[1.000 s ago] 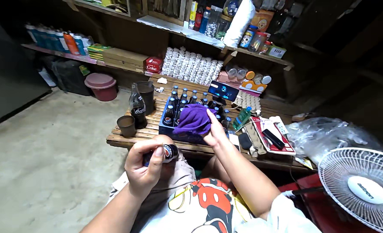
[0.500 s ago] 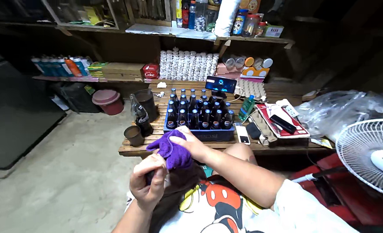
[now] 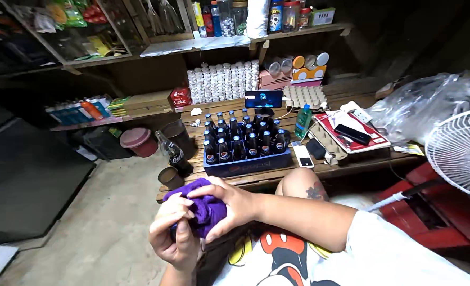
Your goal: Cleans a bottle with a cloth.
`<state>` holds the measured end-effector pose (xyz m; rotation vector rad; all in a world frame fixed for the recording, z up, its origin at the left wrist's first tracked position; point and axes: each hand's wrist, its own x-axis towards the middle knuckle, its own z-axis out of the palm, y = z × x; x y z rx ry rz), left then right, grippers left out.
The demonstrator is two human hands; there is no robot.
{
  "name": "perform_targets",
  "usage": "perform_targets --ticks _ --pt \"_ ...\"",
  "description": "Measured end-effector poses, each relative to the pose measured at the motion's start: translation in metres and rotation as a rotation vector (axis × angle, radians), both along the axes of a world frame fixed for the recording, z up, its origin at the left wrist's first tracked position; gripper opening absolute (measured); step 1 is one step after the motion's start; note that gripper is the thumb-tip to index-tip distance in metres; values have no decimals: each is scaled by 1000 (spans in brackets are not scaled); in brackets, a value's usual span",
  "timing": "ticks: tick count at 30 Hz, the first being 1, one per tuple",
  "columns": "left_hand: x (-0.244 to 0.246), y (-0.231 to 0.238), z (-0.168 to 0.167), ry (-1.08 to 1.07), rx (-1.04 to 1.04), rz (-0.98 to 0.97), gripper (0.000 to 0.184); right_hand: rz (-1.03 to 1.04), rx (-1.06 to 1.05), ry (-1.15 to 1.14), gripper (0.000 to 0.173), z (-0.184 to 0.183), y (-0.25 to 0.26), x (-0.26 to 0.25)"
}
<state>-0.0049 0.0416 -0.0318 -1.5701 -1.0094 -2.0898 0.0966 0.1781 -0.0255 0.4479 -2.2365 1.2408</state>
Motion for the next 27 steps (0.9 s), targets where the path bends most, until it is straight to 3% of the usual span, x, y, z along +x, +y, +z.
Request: perform_targets --ticks 6,9,13,16,18,22,27 --pt "-11 -1 8 -125 -131 -42 21 -119 16 134 80 -34 7 -3" --pt "-18 -5 16 -345 -187 -53 19 -200 19 47 81 -55 16 -6" --pt "-21 -3 15 -504 -68 -104 15 -263 -9 -68 82 -79 25 -7" --pt "-21 -2 12 -404 -3 -244 23 -280 -18 -73 82 -79 22 -5" --pt "-17 -2 18 -314 -46 -321 30 -267 -9 -27 82 -73 18 -2" --pt "-6 -4 29 -101 -166 -444 27 -259 65 150 80 -44 0 6" --pt "-5 10 22 153 -249 -261 19 -369 97 229 84 -13 -12 7"
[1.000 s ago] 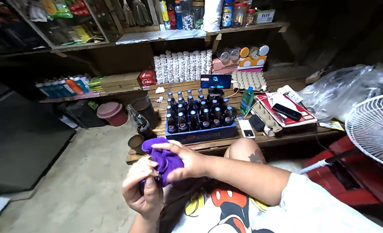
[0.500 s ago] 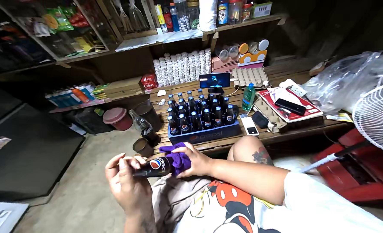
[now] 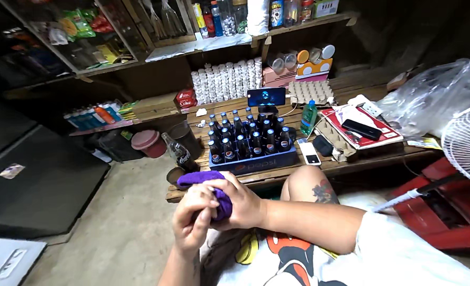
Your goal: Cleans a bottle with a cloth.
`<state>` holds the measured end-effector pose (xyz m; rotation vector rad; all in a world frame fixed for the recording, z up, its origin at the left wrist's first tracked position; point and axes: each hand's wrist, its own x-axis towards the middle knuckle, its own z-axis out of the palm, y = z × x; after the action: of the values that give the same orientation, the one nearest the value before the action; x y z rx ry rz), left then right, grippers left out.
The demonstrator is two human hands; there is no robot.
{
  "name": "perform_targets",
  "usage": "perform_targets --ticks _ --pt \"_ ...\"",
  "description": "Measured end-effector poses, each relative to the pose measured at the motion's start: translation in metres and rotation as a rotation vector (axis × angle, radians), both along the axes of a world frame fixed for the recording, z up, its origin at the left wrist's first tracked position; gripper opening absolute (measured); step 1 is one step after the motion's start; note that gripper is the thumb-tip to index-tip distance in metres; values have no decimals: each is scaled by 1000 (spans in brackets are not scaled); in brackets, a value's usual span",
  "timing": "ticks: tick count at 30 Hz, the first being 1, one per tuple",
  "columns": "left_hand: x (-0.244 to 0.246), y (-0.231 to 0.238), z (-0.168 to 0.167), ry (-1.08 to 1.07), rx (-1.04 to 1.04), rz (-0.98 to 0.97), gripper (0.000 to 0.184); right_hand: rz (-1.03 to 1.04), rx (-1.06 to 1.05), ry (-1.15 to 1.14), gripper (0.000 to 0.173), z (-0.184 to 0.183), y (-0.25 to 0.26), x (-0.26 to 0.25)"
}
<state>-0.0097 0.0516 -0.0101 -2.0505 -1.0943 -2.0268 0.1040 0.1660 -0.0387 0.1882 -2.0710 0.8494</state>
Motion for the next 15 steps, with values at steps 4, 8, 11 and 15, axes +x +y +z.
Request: perform_targets --ticks 4,8,11,15 --pt "0 -1 10 162 -136 276 27 -8 -98 -130 73 12 0 7" --pt "1 -11 23 222 -340 443 42 43 -177 -291 63 30 4 10" --pt "2 -17 29 293 -426 519 53 30 -120 -328 53 39 6 11" --pt "29 -20 53 248 -225 365 45 36 -103 -340 47 42 6 11"
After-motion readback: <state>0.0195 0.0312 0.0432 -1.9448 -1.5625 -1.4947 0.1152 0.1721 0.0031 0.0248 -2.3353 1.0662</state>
